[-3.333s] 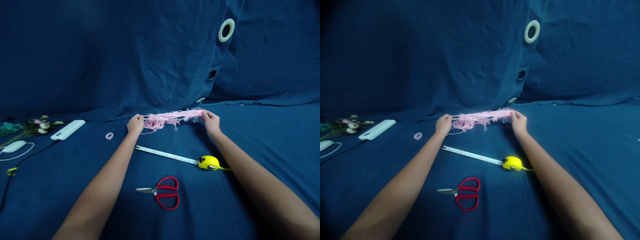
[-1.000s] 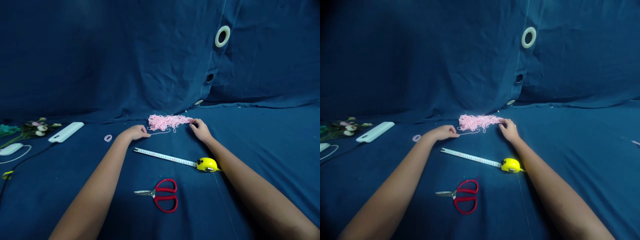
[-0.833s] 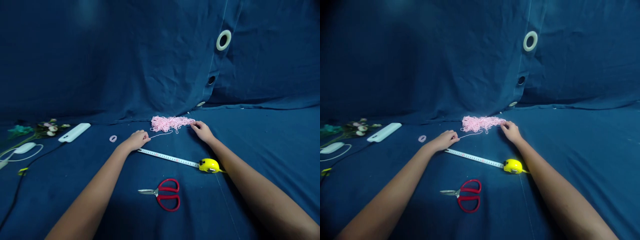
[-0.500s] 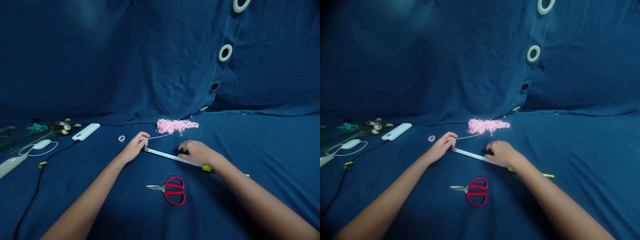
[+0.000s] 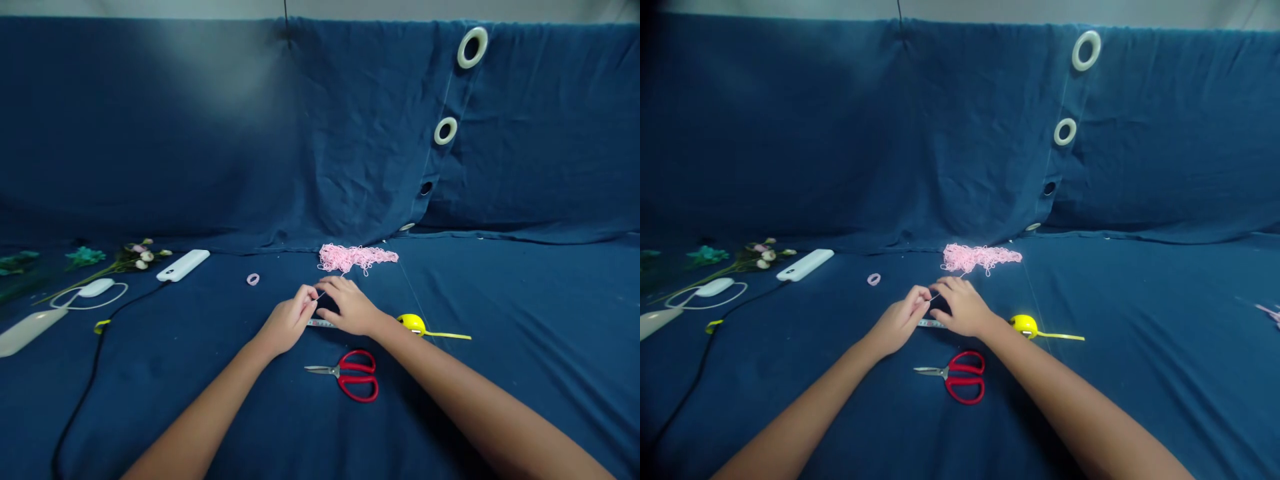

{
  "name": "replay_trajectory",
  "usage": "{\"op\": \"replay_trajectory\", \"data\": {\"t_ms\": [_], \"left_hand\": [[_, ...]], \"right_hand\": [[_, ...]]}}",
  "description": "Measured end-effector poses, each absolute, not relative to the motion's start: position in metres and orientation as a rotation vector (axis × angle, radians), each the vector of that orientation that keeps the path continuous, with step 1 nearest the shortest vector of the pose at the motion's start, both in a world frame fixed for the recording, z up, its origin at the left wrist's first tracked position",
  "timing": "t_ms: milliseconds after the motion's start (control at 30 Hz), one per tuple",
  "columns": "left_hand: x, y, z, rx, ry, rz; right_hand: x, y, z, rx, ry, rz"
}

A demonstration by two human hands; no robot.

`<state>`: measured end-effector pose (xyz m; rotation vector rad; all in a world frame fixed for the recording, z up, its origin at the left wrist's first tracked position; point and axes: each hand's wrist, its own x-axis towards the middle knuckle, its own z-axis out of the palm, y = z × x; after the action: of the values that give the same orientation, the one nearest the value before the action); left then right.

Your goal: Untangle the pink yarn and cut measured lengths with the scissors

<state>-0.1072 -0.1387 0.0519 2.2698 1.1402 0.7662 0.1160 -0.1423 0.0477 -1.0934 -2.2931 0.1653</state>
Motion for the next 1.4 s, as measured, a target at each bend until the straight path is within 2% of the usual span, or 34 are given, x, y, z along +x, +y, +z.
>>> {"op": "replay_trajectory", "data": {"t_ms": [100,200,367,433,633,767,900,1067,1167,1300,1400], "left_hand": [[-0.116,-0.132,0.054,2.296,1.256,0.817],[-0.134,-0.119,0.057,2.319,1.454,0.767],[-0.159,-0.098,0.057,2.218,1.624,0.755],[-0.164,-0.092,0.053,2.163,1.637,0.812],[-0.173,-0.077,0.038,1.990,1.659,0.889],[-0.175,-0.072,0.032,1.925,1.749,0.917],[-0.173,-0.073,0.031,1.896,1.772,0.975],[-0.170,-0.079,0.036,1.846,1.691,1.185],[-0.171,-0.082,0.038,1.837,1.624,1.298],[-0.176,-0.082,0.039,1.714,1.632,1.427],[-0.178,-0.081,0.040,1.572,1.617,1.550]], "right_hand": [[0.130,-0.127,0.053,-0.969,-2.462,0.294],[0.175,-0.110,0.054,-1.030,-2.383,0.424],[0.284,-0.084,0.039,-1.360,-1.816,0.690],[0.319,-0.081,0.030,-1.471,-1.398,0.800],[0.375,-0.094,0.018,-1.596,-1.046,0.864],[0.385,-0.089,0.037,-1.633,-1.000,1.115],[0.371,-0.058,0.097,-1.606,-1.011,1.252],[0.337,-0.012,0.215,-1.128,-1.129,0.752],[0.322,-0.003,0.271,-1.134,-1.180,0.599],[0.327,-0.016,0.304,-1.292,-1.405,-0.031],[0.353,-0.031,0.294,-1.369,-1.650,-0.465]]}}
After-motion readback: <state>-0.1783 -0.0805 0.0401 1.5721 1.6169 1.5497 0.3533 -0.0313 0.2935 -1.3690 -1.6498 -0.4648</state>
